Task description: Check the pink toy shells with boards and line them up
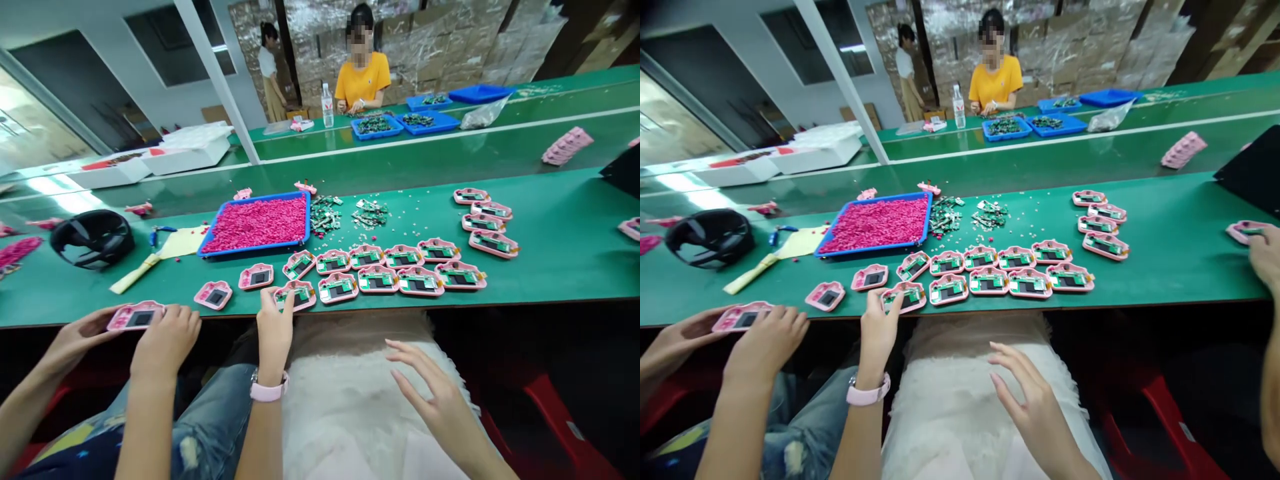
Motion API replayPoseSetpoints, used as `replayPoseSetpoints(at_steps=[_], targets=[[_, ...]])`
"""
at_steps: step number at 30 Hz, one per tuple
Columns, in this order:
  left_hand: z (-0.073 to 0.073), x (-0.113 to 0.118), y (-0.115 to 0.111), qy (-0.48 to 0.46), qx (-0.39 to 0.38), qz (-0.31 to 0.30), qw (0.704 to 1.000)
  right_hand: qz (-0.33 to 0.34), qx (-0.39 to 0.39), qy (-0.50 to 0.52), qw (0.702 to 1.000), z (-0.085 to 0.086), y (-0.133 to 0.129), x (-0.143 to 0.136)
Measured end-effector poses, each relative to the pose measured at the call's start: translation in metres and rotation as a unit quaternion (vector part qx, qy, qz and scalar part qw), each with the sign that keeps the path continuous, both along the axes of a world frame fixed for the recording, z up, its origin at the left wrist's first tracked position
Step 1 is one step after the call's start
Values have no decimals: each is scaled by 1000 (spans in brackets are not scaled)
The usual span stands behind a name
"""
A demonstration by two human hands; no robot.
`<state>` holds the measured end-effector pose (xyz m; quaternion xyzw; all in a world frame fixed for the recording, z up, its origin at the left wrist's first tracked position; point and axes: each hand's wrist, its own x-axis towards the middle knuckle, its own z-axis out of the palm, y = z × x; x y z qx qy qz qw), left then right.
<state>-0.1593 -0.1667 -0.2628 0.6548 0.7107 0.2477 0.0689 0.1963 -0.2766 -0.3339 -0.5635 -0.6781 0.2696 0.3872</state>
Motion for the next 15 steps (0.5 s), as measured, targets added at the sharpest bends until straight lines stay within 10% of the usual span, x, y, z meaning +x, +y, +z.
replayPoseSetpoints(at_steps=[5, 15], targets=[[28, -81, -2, 375, -110, -97, 915, 37, 75, -53, 995, -11, -6, 4], [20, -65, -2, 358, -99, -36, 928, 64, 141, -60, 986, -23, 4, 10]])
